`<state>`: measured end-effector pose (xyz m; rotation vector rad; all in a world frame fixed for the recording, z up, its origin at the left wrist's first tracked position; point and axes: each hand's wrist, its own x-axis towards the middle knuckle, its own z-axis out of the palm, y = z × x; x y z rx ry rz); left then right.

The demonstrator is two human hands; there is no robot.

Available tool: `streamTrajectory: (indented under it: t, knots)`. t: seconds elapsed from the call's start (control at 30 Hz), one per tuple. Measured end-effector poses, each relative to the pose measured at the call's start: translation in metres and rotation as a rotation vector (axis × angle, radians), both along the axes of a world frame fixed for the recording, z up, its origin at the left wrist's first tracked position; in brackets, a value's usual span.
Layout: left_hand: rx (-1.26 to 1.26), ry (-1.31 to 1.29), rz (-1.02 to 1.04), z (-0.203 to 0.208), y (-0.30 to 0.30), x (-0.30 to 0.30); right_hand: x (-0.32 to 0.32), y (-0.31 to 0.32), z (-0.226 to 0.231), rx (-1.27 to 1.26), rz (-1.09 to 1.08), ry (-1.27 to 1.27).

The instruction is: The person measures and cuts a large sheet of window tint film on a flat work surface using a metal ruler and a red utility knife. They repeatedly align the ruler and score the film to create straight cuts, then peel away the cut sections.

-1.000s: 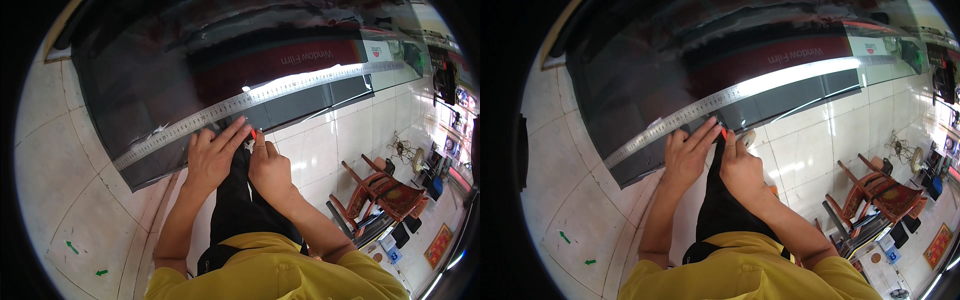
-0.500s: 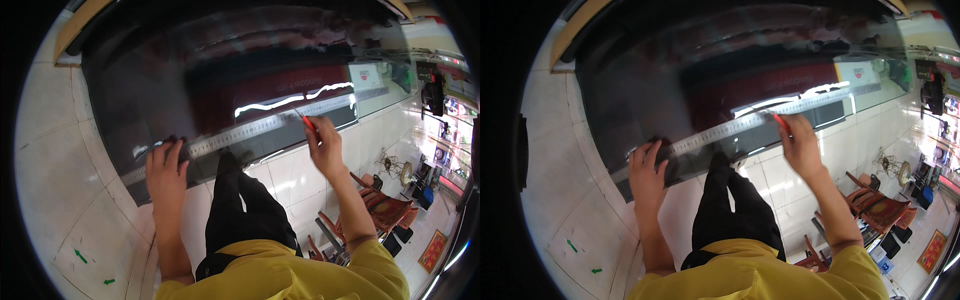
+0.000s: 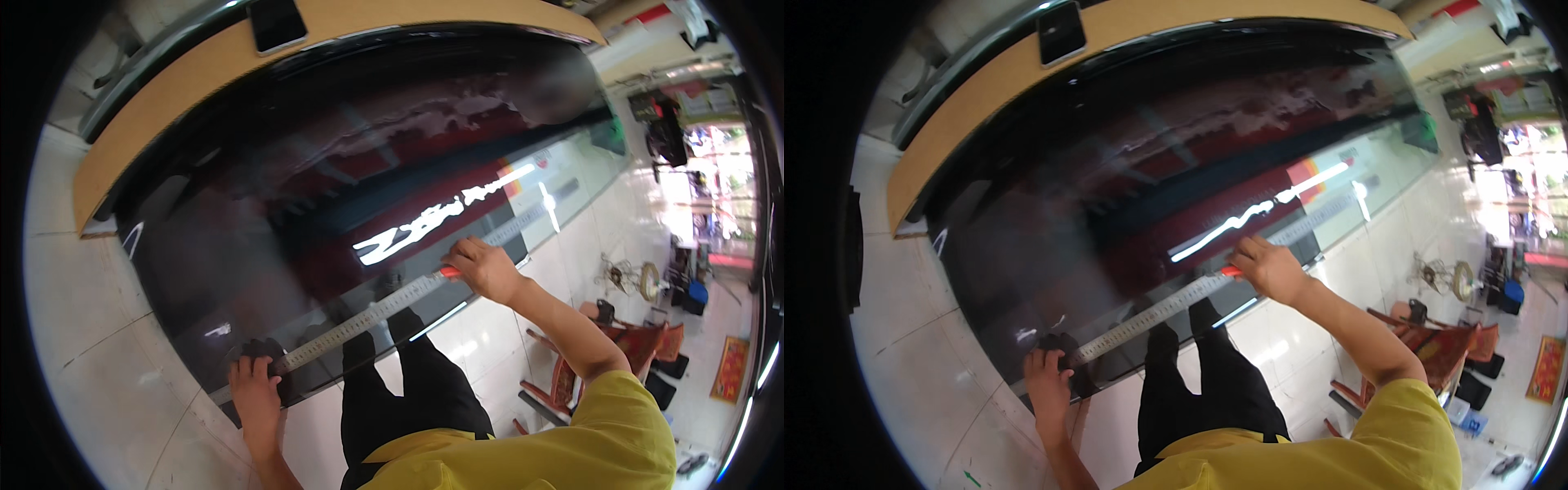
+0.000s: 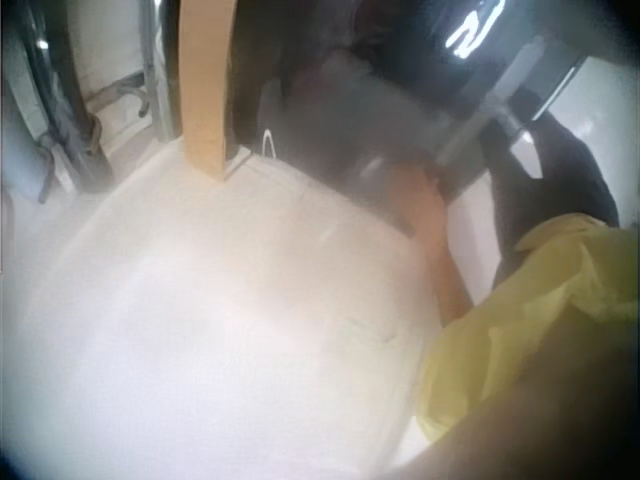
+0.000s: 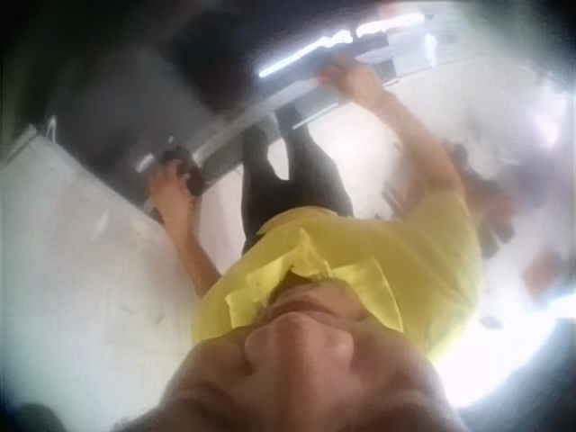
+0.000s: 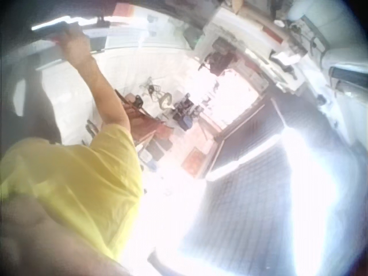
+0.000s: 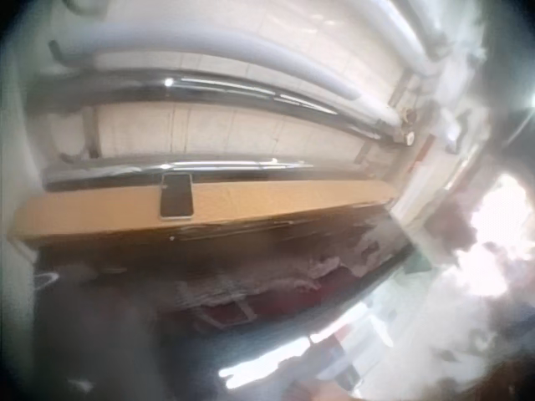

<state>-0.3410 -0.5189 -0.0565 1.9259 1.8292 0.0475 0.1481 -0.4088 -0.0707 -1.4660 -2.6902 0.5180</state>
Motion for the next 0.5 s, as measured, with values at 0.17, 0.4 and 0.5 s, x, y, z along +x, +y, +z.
streamTrajectory:
  t: [0.17,0.4,0.5]
  knots:
    - [-0.082,-0.042,0.049,0.002,0.003,-0.010,-0.002,0.016,0.005,-0.135,0.025,0.043]
    - [-0.167,-0.261,0.191,0.023,0.032,-0.035,0.002,0.049,0.027,-0.172,0.239,-0.060]
    - [0.032,-0.283,0.033,0.036,0.088,-0.056,0.010,0.105,0.061,-0.138,0.306,0.012]
